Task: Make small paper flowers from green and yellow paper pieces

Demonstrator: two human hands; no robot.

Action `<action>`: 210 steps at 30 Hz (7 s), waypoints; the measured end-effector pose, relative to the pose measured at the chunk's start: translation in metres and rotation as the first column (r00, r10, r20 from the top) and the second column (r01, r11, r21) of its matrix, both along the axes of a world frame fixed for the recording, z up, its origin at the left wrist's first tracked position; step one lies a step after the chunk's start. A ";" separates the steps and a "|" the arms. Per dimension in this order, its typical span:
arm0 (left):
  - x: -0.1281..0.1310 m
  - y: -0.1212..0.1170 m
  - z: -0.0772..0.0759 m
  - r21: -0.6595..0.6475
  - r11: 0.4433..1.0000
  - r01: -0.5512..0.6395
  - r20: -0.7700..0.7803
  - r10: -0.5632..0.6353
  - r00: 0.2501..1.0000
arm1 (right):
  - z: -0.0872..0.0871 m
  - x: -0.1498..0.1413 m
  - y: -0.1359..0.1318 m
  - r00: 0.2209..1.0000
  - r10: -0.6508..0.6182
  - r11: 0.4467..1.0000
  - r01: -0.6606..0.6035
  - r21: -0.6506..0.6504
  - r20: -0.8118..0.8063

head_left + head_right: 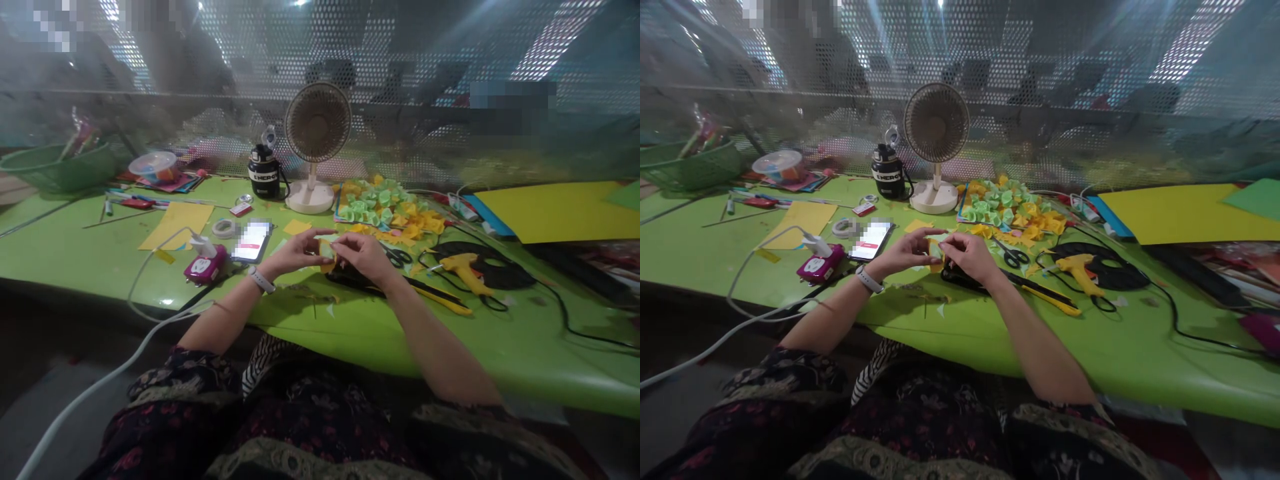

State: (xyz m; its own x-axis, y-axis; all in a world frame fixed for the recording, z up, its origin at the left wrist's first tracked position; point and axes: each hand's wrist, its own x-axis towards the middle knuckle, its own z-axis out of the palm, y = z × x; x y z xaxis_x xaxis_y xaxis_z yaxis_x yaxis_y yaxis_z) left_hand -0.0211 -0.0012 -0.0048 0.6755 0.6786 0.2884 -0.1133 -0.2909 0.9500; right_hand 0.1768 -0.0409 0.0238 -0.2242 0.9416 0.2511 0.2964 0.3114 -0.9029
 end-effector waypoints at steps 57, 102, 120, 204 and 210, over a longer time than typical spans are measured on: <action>0.008 0.002 -0.012 -0.170 0.977 -0.128 0.313 0.177 0.933 | -0.013 -0.007 -0.003 0.971 -0.225 0.951 0.201 0.236 0.080; 0.012 -0.004 -0.010 -0.448 0.889 -0.095 0.383 0.287 0.878 | -0.028 -0.001 0.006 0.872 -0.343 0.685 -0.021 0.728 0.348; 0.015 -0.009 -0.006 -0.415 0.890 -0.188 0.347 0.345 0.872 | -0.034 -0.013 0.009 0.953 -0.258 0.944 0.283 0.168 -0.158; 0.012 -0.003 -0.009 -0.283 0.908 -0.308 0.150 0.359 0.921 | -0.020 -0.007 0.013 0.900 -0.165 0.985 0.132 -0.109 -0.403; 0.010 -0.005 -0.004 -0.306 0.891 -0.335 0.143 0.390 0.909 | -0.010 0.002 0.011 0.880 -0.163 0.985 0.117 -0.129 -0.446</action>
